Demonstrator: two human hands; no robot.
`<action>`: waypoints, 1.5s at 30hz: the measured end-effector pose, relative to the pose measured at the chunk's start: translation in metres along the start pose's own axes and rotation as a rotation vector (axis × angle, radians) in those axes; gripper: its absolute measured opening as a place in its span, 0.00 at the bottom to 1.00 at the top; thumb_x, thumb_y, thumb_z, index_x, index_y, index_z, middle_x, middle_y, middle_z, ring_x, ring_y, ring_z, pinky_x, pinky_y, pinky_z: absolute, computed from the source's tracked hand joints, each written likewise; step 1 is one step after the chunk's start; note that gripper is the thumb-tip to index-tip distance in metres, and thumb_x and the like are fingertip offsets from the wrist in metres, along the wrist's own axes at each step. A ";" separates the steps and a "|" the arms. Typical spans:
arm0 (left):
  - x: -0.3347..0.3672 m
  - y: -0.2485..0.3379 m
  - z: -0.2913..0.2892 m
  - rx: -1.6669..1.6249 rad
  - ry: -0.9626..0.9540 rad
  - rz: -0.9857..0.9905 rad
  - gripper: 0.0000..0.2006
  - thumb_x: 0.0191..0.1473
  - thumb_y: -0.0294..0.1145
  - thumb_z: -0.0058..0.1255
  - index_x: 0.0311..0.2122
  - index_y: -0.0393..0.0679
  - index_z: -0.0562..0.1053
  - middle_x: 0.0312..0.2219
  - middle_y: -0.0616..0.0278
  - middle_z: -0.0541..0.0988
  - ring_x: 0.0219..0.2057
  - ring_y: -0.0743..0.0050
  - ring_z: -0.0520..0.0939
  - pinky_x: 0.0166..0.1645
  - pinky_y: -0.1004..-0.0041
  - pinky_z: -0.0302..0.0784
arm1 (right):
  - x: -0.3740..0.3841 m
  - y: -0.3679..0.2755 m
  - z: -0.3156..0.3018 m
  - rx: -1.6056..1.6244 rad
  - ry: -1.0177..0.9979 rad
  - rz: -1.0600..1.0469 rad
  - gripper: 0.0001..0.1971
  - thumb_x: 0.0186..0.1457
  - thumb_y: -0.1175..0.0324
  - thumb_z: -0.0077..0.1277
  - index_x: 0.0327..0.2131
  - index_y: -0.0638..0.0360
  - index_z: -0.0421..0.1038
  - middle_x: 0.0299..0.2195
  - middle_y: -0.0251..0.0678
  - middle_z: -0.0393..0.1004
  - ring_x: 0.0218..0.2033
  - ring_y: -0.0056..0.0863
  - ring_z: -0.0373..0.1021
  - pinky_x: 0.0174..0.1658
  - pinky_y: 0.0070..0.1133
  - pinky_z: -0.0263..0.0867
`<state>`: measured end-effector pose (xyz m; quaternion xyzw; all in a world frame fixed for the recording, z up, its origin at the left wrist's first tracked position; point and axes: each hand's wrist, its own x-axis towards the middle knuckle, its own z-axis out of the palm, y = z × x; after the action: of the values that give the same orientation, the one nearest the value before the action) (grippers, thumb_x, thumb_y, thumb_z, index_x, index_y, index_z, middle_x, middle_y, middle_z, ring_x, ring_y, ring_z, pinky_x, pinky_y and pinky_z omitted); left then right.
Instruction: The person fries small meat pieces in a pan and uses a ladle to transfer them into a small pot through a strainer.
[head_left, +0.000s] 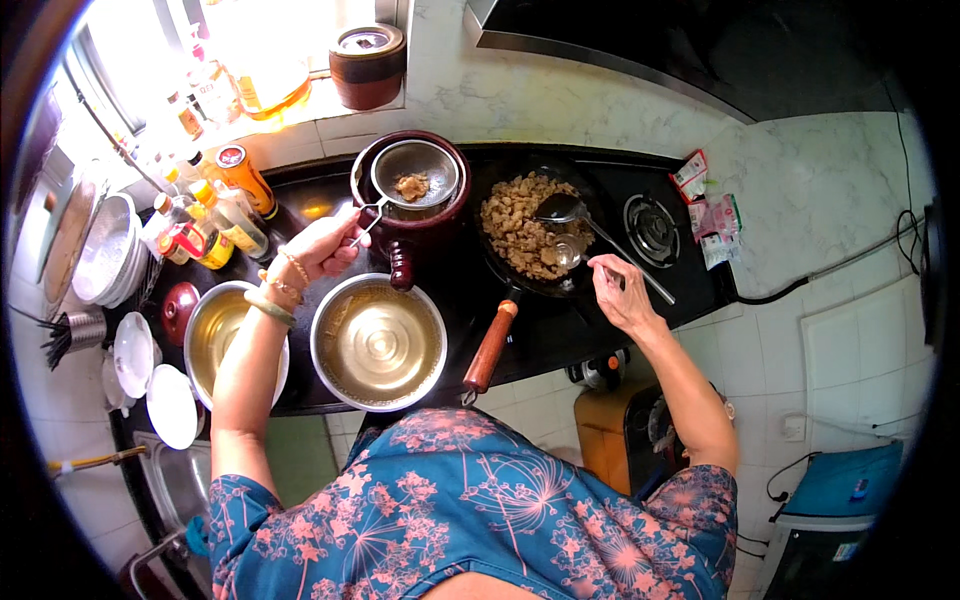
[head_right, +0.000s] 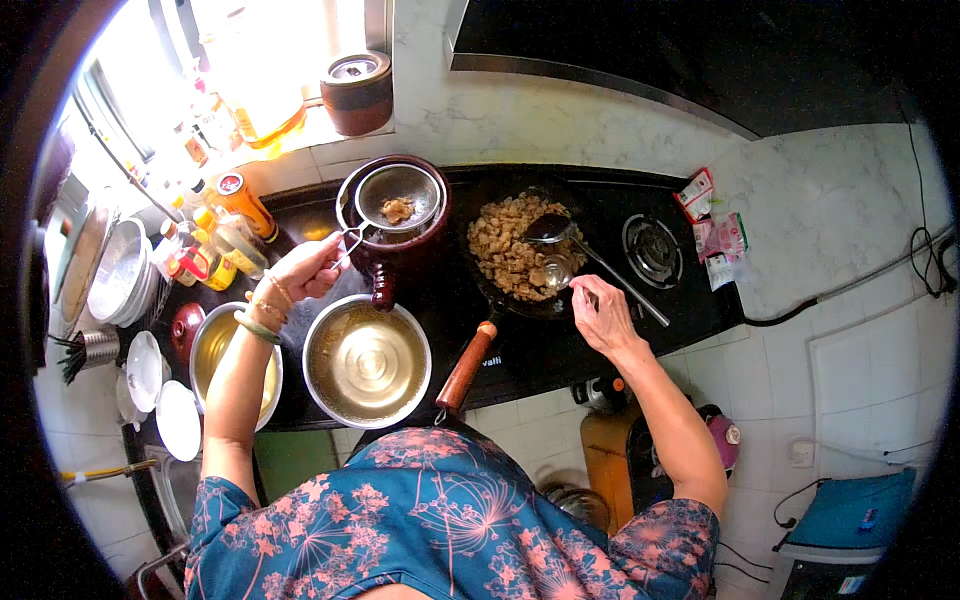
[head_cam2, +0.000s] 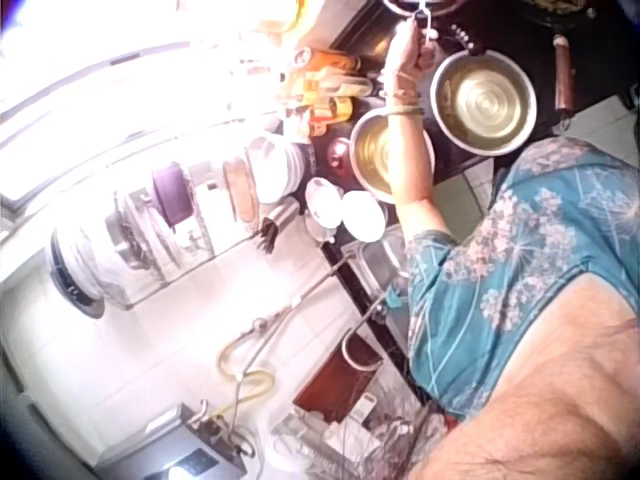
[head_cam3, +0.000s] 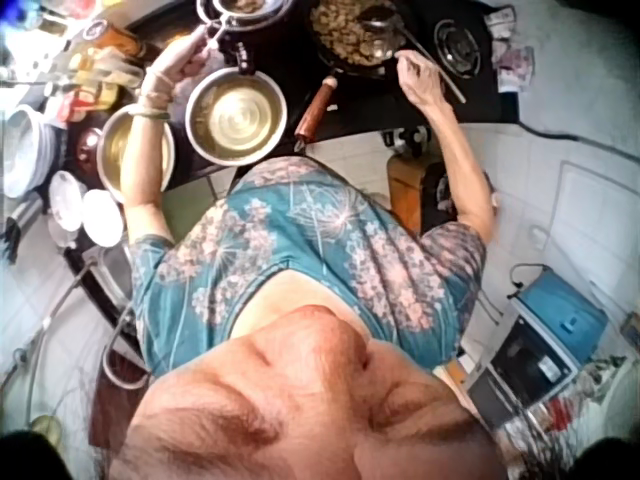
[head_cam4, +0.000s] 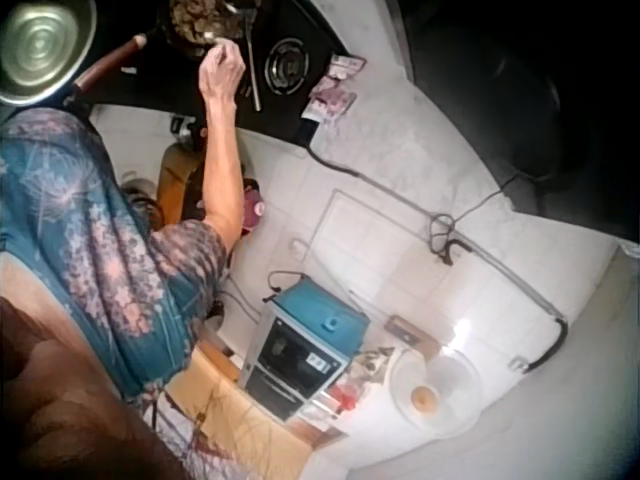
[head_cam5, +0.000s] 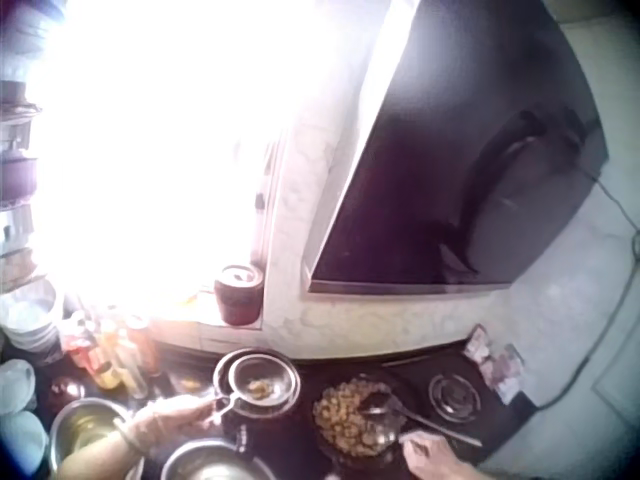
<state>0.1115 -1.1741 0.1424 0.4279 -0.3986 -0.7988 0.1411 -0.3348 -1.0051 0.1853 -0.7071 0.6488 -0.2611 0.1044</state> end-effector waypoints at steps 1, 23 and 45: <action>0.000 0.000 0.000 0.017 0.009 0.003 0.25 0.62 0.59 0.31 0.32 0.46 0.69 0.11 0.78 0.56 0.10 0.88 0.50 0.13 0.82 0.42 | 0.000 0.003 0.003 0.148 -0.010 0.157 0.09 0.58 0.71 0.42 0.34 0.65 0.71 0.25 0.42 0.73 0.24 0.30 0.72 0.29 0.24 0.67; -0.002 0.005 0.006 0.095 0.073 -0.003 0.24 0.63 0.56 0.31 0.31 0.46 0.69 0.10 0.77 0.57 0.09 0.88 0.51 0.12 0.82 0.44 | 0.041 0.021 -0.046 0.787 0.065 0.477 0.14 0.60 0.66 0.40 0.37 0.68 0.70 0.23 0.37 0.72 0.20 0.18 0.69 0.21 0.15 0.66; 0.000 0.005 -0.007 0.129 -0.021 0.032 0.25 0.63 0.56 0.30 0.29 0.48 0.70 0.09 0.77 0.57 0.09 0.88 0.51 0.12 0.83 0.43 | 0.103 -0.041 -0.071 0.719 0.062 0.376 0.13 0.59 0.66 0.40 0.37 0.67 0.70 0.23 0.37 0.73 0.19 0.17 0.68 0.21 0.13 0.64</action>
<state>0.1164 -1.1805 0.1445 0.4214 -0.4577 -0.7734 0.1217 -0.3329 -1.0862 0.2892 -0.4864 0.6371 -0.4687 0.3712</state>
